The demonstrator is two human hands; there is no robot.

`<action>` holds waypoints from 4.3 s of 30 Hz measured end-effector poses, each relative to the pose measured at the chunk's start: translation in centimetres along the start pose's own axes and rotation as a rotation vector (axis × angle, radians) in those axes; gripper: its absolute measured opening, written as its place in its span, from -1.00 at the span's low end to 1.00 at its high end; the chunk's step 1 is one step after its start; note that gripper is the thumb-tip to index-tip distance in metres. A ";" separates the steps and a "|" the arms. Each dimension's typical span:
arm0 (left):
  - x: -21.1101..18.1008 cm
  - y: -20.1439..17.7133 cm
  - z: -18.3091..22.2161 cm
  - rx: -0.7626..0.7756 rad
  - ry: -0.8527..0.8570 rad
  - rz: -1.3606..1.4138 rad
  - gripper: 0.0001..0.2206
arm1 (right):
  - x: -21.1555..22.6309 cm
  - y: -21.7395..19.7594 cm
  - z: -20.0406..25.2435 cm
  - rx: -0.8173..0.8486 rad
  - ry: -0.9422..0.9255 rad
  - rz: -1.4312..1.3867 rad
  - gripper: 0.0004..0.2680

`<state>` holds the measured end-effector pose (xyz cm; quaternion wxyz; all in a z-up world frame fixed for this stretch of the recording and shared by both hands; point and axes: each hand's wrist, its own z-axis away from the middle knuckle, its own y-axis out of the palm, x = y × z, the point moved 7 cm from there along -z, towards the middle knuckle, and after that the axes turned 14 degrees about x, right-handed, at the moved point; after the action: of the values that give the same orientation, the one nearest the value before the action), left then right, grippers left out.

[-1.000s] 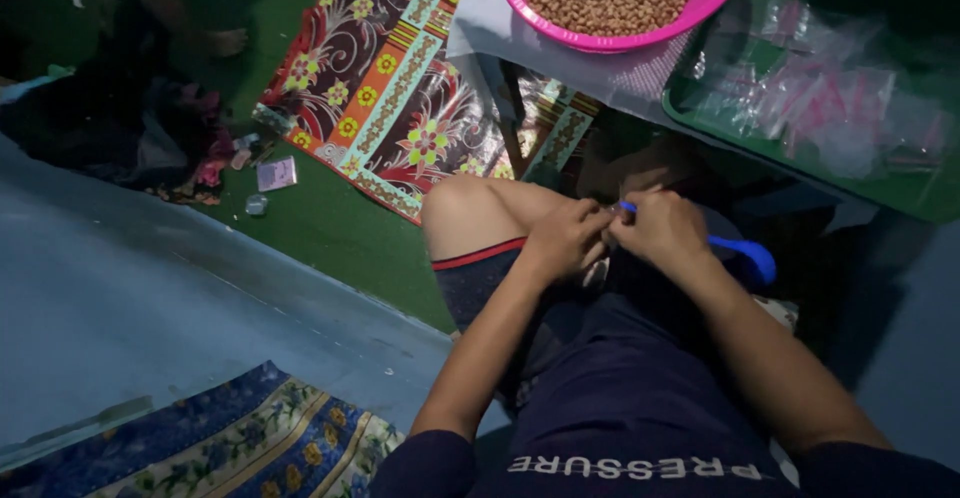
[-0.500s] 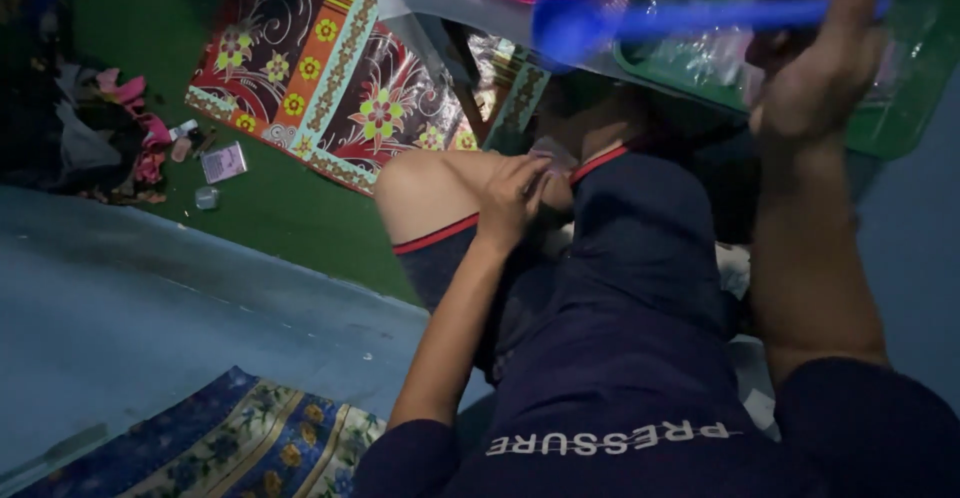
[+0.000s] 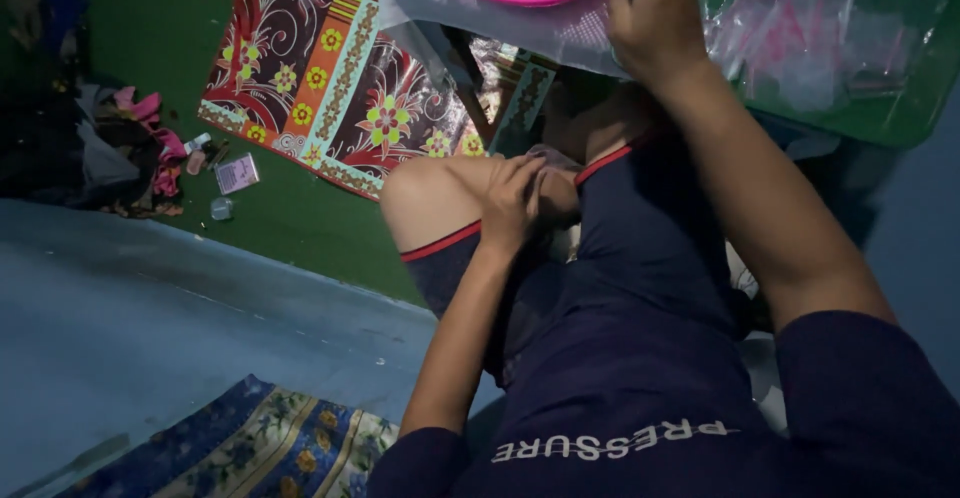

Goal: Scooping peanuts from a bowl into small plastic bags and sealing them for individual portions.

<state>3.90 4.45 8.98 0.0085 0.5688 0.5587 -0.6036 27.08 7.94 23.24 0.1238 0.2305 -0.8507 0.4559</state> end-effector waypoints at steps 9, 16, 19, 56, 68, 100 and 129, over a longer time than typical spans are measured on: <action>-1.6 -1.5 -0.6 -0.033 0.000 0.029 -0.82 | -3.8 0.9 0.8 -0.103 0.124 -0.095 -0.83; -1.6 -1.5 -0.6 -0.042 -0.007 0.031 -0.83 | -4.0 0.4 1.1 -0.109 0.097 -0.110 -0.81; -1.6 -1.5 -0.7 -0.034 -0.009 0.037 -0.85 | -5.1 0.7 1.6 -0.122 0.127 -0.137 -0.79; 1.2 0.0 0.2 -0.088 -0.053 -0.002 -0.70 | 5.9 -2.0 17.1 0.078 0.427 -0.547 -0.82; 1.9 1.0 0.3 -0.054 -0.069 -0.040 -0.67 | 9.4 -1.2 18.8 0.161 -0.217 -0.241 -0.82; 1.4 2.6 0.3 0.216 -0.053 0.355 -0.66 | 2.5 8.0 18.5 0.691 0.392 -0.080 -0.85; 0.9 2.0 -0.4 0.319 -0.035 0.225 -0.87 | 2.0 8.9 19.9 0.553 0.416 -0.108 -0.85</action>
<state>5.13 4.51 7.09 -0.0045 0.6111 0.3886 -0.6896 20.85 -4.91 6.69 0.2513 0.2023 -0.6382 0.6990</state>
